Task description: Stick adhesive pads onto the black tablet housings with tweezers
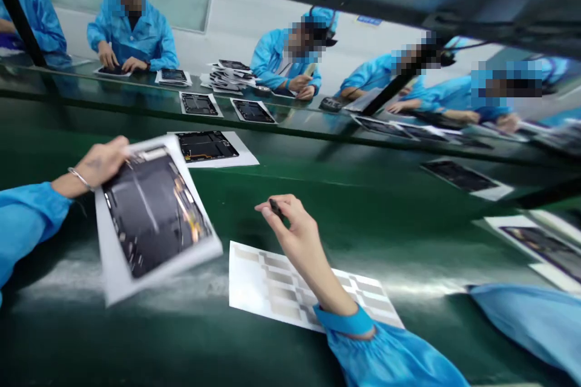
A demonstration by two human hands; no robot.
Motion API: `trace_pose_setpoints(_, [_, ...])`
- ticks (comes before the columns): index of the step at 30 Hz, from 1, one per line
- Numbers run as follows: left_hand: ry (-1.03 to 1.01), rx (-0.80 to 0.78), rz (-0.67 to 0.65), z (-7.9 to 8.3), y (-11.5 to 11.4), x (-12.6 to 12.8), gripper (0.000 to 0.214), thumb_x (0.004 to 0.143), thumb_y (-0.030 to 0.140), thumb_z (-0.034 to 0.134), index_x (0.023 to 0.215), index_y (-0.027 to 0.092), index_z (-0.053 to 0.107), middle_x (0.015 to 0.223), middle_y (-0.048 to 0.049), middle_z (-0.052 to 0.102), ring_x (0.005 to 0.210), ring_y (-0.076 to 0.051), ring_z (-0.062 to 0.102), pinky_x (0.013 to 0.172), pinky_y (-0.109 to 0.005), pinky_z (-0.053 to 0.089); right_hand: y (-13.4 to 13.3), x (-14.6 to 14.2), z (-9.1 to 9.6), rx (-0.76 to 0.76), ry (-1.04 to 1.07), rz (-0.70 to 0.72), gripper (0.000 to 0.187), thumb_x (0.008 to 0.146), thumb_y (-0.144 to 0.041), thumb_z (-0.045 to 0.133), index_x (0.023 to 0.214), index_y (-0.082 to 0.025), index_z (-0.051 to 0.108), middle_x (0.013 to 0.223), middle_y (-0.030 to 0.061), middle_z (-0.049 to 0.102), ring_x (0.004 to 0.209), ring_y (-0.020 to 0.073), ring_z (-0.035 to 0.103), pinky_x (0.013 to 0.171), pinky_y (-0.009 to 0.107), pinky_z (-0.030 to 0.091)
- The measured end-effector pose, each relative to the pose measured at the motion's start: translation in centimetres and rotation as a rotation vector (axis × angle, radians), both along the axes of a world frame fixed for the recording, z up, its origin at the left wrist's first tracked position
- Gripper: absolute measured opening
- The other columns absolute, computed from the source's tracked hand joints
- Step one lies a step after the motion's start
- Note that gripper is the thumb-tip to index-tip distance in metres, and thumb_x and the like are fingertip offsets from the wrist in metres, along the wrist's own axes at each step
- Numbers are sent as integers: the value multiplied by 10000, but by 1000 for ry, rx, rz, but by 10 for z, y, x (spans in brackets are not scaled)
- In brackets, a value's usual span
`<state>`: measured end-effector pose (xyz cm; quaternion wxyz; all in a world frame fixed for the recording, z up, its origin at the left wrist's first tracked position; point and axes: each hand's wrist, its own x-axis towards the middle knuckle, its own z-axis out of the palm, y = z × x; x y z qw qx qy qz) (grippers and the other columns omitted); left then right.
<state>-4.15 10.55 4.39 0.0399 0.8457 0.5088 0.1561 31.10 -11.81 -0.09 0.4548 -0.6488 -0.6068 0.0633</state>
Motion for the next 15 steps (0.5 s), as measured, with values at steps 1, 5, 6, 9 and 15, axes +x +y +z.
trace_pose_setpoints(1, [-39, 62, 149, 10, 21, -16, 219, 1017, 321, 452, 1056, 127, 544, 925, -66, 657, 840, -191, 579, 781, -265, 443, 1, 4, -3, 9, 18, -17, 268, 928, -444, 567, 873, -239, 730, 910, 63, 646, 870, 240, 630, 788, 378, 494])
trace_pose_setpoints(5, [-76, 187, 528, 43, 86, -77, 289, 1008, 137, 340, 1221, -17, 462, 1167, -202, 623, 1001, -245, 562, 872, -377, 447, 13, 13, -13, 61, 41, -27, 322, 920, -497, 554, 848, -239, 732, 894, 78, 662, 893, 261, 631, 816, 408, 502])
trace_pose_setpoints(6, [-81, 197, 600, 47, 95, -88, 299, 996, 108, 341, 1231, -39, 455, 1179, -219, 617, 1011, -252, 565, 868, -390, 452, 16, 13, -14, 75, 40, -22, 332, 923, -504, 547, 848, -239, 733, 887, 82, 663, 892, 264, 630, 811, 411, 505])
trace_pose_setpoints(9, [-90, 237, 748, 51, 110, -107, 320, 996, 109, 371, 1264, -51, 442, 1222, -240, 591, 1071, -277, 571, 877, -435, 471, 24, 13, -16, 125, 29, -5, 349, 931, -515, 531, 849, -241, 733, 869, 86, 662, 884, 268, 629, 787, 414, 515])
trace_pose_setpoints(15, [32, 238, 524, 31, 129, -53, 346, 1007, 350, 546, 1281, 138, 546, 1359, -135, 532, 1224, -279, 535, 1027, -515, 447, 25, 8, -11, 179, -38, 11, 362, 955, -504, 500, 823, -234, 702, 869, 93, 656, 861, 266, 624, 736, 404, 524])
